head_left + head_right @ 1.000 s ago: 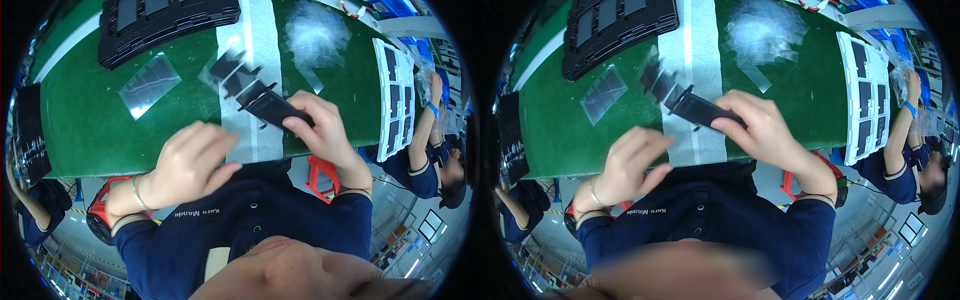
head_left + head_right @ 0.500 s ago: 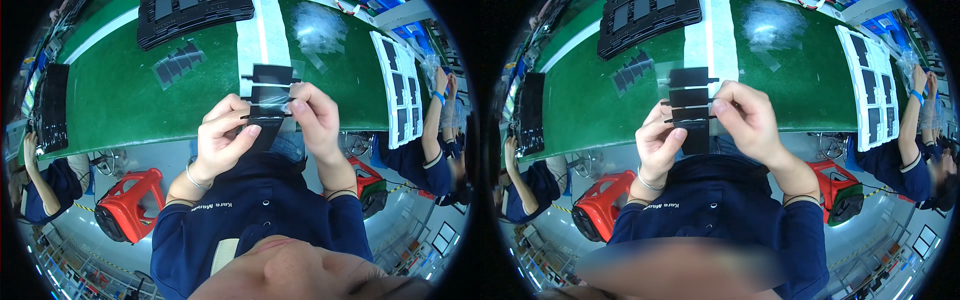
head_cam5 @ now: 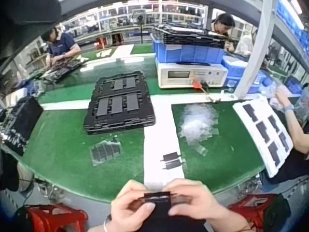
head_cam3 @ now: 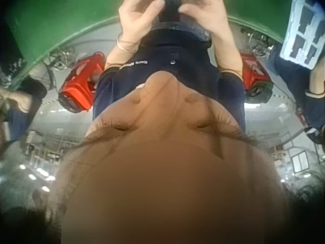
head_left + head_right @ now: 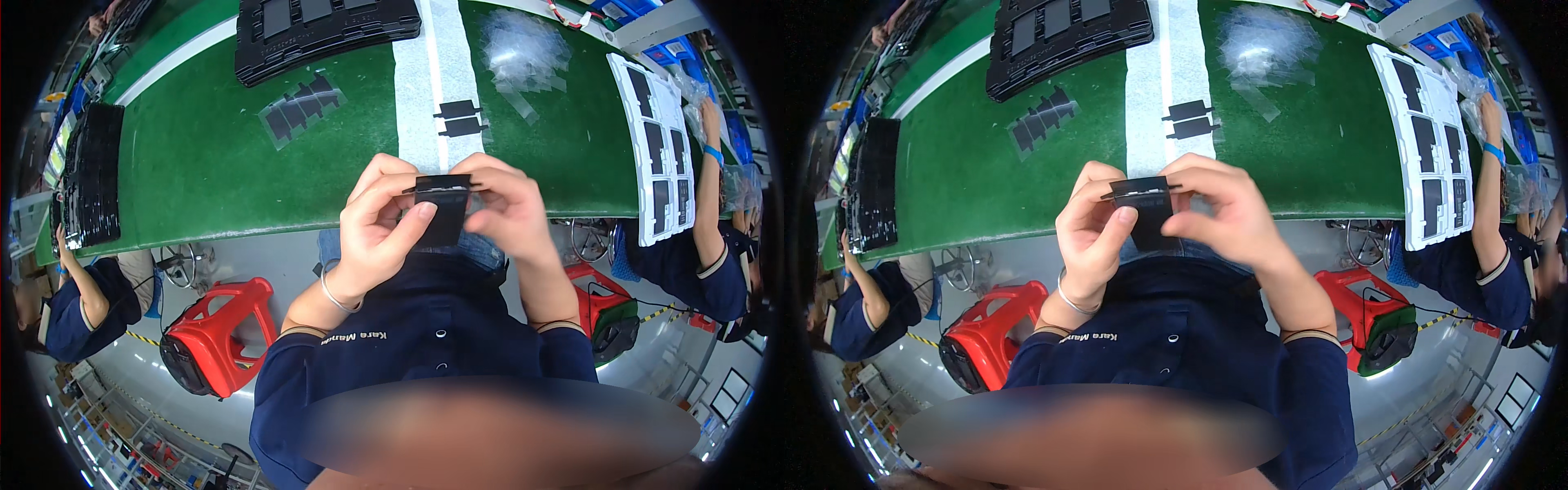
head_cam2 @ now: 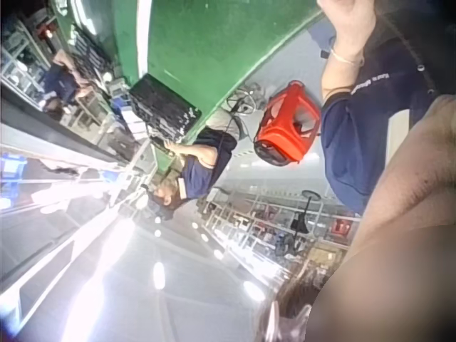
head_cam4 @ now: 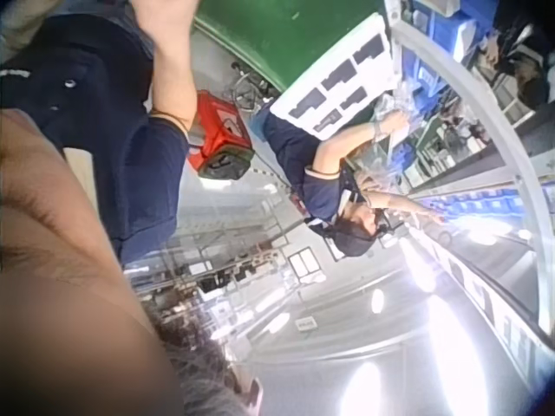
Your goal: The recorder is assembling small electronic components, specifically attaching a small plastic or rubber part to a larger rectangular component on a factory assembly line.
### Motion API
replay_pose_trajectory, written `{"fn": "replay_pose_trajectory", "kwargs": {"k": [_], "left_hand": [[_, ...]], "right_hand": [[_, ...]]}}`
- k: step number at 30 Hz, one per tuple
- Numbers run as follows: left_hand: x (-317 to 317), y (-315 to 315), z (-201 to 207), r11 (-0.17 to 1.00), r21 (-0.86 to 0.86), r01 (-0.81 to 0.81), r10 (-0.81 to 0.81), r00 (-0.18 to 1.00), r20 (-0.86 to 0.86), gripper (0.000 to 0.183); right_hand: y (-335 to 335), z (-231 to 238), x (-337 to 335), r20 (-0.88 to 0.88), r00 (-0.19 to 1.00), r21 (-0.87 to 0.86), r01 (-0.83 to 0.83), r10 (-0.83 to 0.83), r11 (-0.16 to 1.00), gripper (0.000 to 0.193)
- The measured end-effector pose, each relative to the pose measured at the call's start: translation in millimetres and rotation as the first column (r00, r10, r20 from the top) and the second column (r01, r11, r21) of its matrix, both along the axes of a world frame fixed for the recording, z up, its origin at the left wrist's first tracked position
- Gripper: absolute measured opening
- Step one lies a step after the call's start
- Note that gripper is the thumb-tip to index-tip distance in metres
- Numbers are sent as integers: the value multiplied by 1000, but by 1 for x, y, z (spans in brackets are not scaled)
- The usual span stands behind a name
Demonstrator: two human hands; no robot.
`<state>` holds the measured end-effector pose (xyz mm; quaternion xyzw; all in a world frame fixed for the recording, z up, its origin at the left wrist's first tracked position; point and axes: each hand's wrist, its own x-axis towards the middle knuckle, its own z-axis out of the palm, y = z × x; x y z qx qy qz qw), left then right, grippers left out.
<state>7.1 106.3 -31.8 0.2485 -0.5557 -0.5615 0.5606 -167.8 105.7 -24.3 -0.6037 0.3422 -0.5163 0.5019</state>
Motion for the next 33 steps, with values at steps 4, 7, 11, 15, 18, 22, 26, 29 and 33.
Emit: {"fn": "replay_pose_trajectory", "kwargs": {"k": [4,7,11,15,18,22,26,29,33], "left_hand": [[-1,-7,1,999,-45,-5,6,1000,23,17],[-1,-12,2,998,-65,-15,17,1000,19,15],[-4,-15,2,982,-143,-127,131,991,20,16],[-10,-14,-2,894,-336,-295,327,944,42,19],[-17,-14,-3,809,-449,-380,442,896,37,22],[-26,-11,-7,732,-557,-392,525,846,94,34],[-35,4,-3,667,-698,-259,675,607,420,78],[-31,2,-1,714,-669,-206,636,590,497,73],[-24,-14,-8,936,-135,-324,327,945,1,33]], "right_hand": [[6,4,4,-103,988,-7,117,-117,993,18],[5,6,2,-131,981,-69,135,-143,988,16],[3,6,3,-114,973,-179,178,-201,968,17],[4,4,7,-124,944,-326,251,-305,911,21],[4,0,12,-124,908,-420,317,-400,850,24],[4,-3,21,-76,828,-546,432,-556,718,25],[-4,-4,23,-96,726,-664,463,-681,587,27],[-4,-3,17,-174,770,-584,422,-614,694,25],[-9,2,-2,-212,937,-260,222,-279,940,21]]}}
